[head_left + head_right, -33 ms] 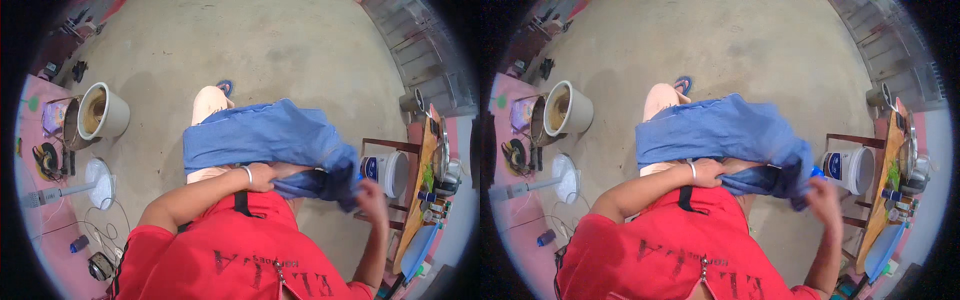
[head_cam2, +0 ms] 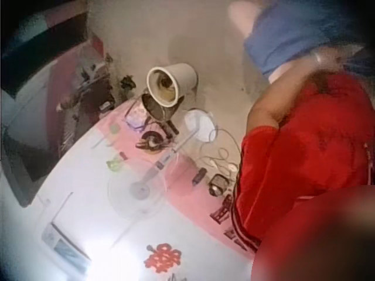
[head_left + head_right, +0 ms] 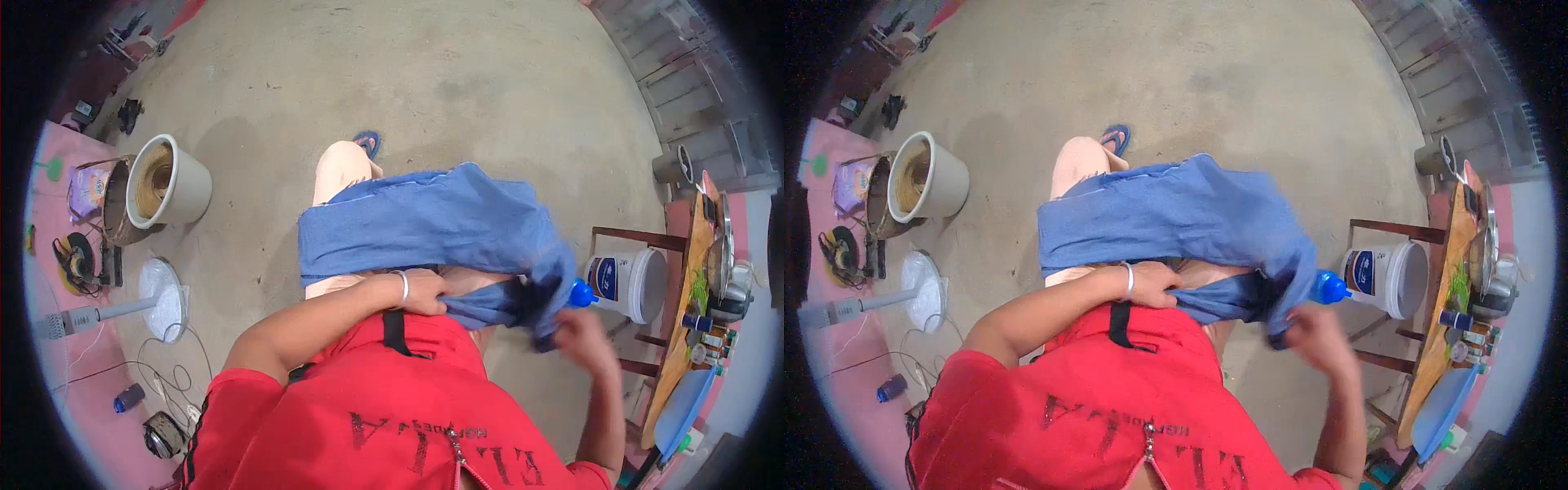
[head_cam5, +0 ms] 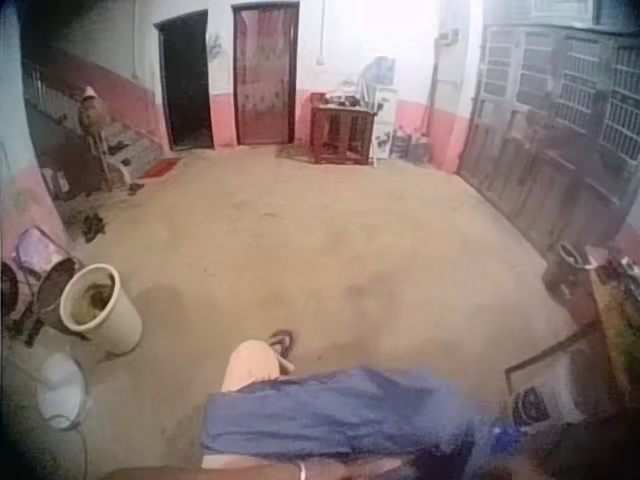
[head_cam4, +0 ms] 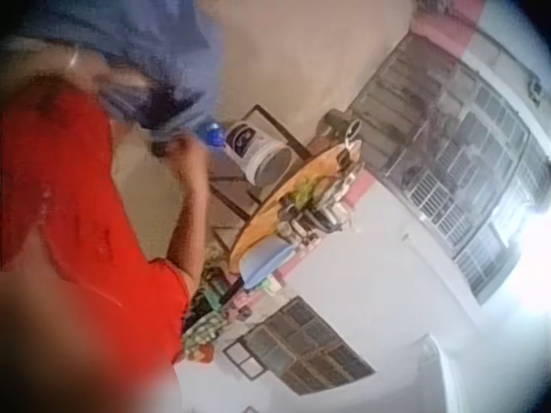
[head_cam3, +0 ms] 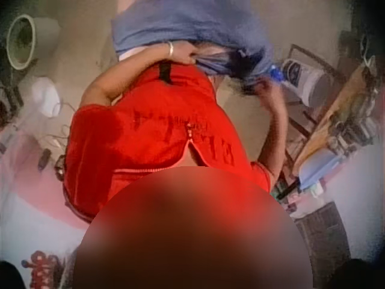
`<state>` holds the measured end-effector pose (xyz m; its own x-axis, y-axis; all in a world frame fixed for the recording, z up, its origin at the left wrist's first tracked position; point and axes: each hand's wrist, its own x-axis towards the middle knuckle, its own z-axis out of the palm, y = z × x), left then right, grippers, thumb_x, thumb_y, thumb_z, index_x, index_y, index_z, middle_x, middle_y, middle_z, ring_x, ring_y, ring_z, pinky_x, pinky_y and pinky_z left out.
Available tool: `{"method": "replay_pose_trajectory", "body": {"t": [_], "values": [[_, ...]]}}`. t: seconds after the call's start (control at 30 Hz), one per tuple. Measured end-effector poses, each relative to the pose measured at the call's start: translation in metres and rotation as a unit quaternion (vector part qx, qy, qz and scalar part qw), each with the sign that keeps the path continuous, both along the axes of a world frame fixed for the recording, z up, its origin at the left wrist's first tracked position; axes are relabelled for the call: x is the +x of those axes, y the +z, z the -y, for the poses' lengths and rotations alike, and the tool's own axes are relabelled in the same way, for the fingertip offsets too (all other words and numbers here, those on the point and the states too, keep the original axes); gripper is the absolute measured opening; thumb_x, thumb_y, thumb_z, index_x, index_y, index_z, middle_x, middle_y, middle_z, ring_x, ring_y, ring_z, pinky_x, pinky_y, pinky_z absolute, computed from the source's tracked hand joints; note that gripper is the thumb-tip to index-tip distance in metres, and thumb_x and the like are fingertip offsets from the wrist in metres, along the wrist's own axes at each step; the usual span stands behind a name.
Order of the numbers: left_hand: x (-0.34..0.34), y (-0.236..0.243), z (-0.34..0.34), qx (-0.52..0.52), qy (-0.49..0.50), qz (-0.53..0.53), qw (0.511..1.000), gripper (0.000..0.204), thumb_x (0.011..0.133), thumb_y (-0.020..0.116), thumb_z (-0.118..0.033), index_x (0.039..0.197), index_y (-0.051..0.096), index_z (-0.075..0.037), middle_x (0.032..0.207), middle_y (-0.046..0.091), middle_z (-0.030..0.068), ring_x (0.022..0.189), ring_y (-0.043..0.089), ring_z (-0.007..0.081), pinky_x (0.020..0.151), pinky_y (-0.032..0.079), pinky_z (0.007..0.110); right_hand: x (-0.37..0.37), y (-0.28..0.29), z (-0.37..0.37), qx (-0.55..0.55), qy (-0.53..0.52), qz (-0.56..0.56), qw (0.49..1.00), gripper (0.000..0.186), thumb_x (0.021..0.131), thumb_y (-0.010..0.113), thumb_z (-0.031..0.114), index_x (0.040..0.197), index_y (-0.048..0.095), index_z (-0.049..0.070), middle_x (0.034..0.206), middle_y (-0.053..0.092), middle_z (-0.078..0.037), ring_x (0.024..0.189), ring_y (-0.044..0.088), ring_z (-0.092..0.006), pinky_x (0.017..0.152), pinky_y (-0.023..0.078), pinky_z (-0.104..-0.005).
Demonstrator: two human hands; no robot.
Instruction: Manually sewing a denim garment using a needle and thread.
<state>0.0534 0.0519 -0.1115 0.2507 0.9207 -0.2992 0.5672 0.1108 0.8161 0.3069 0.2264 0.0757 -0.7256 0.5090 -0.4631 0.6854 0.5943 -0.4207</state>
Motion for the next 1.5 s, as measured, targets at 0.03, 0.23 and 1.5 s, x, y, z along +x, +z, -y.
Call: {"method": "replay_pose_trajectory", "body": {"t": [0.03, 0.23, 1.5], "values": [[-0.009, 0.019, -0.001, -0.037, -0.023, 0.014, 0.999, 0.032, 0.075, 0.062, -0.029, 0.090, 0.063, -0.001, 0.084, 0.065, 0.0184, 0.079, 0.062, 0.0345, 0.071, 0.048, 0.040, -0.003, -0.014, 0.017, -0.063, 0.071, 0.085, 0.992, 0.019, 0.076, 0.057, 0.007, 0.091, 0.067, 0.004, 0.068, 0.062, -0.015, 0.061, 0.061, -0.0231, 0.061, 0.049, -0.0352], [-0.034, 0.070, 0.014, 0.151, 0.233, -0.078, 0.958, 0.027, 0.075, 0.067, -0.024, 0.092, 0.062, -0.004, 0.094, 0.061, 0.0144, 0.088, 0.059, 0.0313, 0.078, 0.047, 0.041, -0.061, -0.039, -0.023, -0.086, -0.086, -0.098, 0.988, 0.018, 0.083, 0.059, 0.015, 0.091, 0.066, 0.000, 0.064, 0.060, -0.009, 0.065, 0.057, -0.0095, 0.060, 0.048, -0.0308], [-0.018, 0.084, 0.038, 0.137, 0.339, 0.052, 0.929, 0.012, 0.077, 0.067, -0.005, 0.088, 0.064, -0.004, 0.077, 0.058, 0.0114, 0.070, 0.060, 0.0284, 0.060, 0.047, 0.034, -0.111, -0.114, -0.069, 0.149, 0.113, -0.174, 0.967, 0.037, 0.081, 0.069, 0.034, 0.114, 0.062, 0.019, 0.083, 0.068, -0.012, 0.075, 0.066, -0.0304, 0.066, 0.052, -0.0405]]}}
